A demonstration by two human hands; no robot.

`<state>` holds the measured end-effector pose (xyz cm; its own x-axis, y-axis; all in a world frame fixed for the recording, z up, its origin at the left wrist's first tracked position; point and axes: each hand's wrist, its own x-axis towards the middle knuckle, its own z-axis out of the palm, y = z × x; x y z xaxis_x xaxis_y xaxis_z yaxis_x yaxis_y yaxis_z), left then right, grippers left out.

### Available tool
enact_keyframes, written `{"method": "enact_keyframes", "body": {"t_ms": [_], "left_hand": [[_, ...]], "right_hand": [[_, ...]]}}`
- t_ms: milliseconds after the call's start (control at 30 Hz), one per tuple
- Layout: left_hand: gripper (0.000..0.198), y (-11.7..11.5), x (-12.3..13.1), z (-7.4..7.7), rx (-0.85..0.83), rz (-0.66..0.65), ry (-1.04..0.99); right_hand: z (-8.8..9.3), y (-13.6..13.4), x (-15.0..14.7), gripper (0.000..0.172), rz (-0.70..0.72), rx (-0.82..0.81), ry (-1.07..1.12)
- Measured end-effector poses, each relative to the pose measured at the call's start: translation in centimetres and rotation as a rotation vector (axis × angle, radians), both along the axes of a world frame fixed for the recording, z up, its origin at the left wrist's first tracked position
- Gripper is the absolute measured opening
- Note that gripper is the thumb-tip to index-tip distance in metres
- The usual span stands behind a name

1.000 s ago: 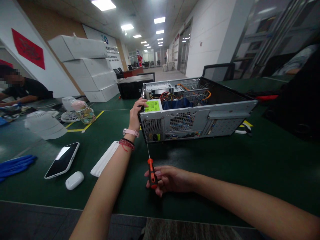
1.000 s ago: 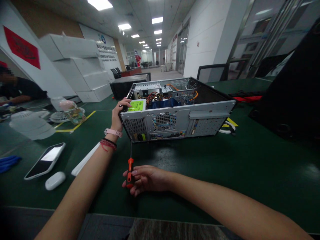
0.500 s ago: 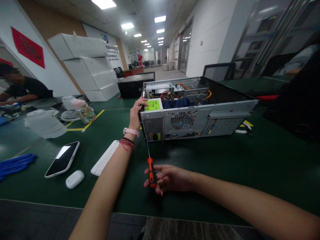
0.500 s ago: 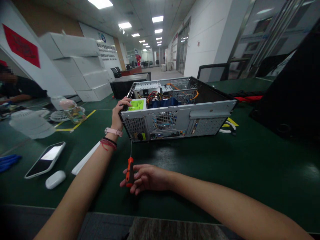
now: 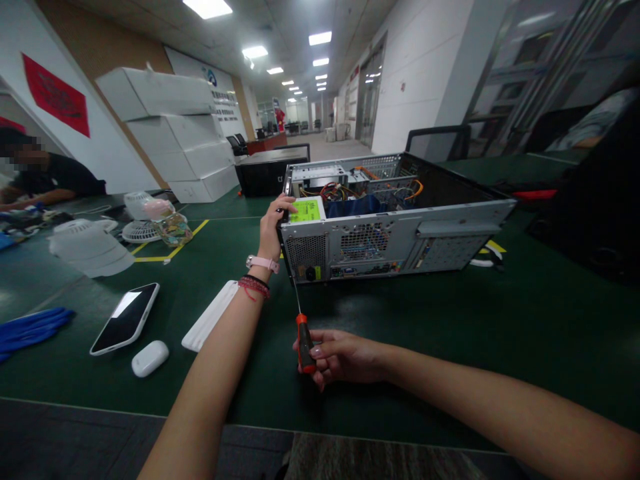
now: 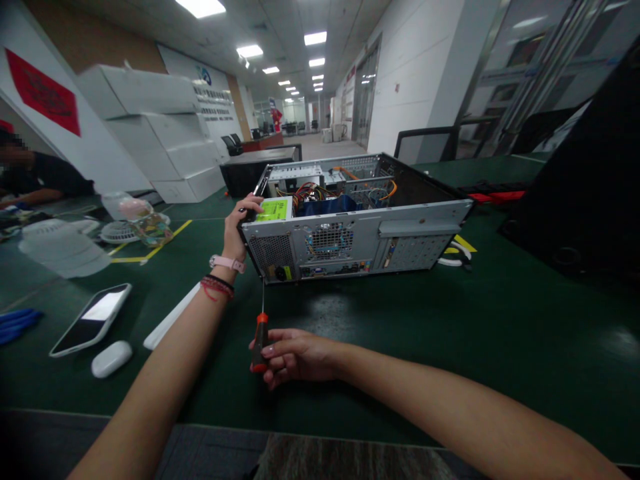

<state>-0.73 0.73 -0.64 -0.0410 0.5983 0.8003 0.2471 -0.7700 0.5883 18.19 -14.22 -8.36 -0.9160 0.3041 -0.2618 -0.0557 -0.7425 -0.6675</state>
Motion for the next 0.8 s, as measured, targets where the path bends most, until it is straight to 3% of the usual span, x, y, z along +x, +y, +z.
{"method": "enact_keyframes", "body": {"t_ms": [800], "left_hand": [[0.035, 0.15, -0.13, -0.05, 0.01, 0.002, 0.016]], "right_hand": [[-0.05, 0.07, 0.0, 0.038, 0.038, 0.05, 0.029]]}}
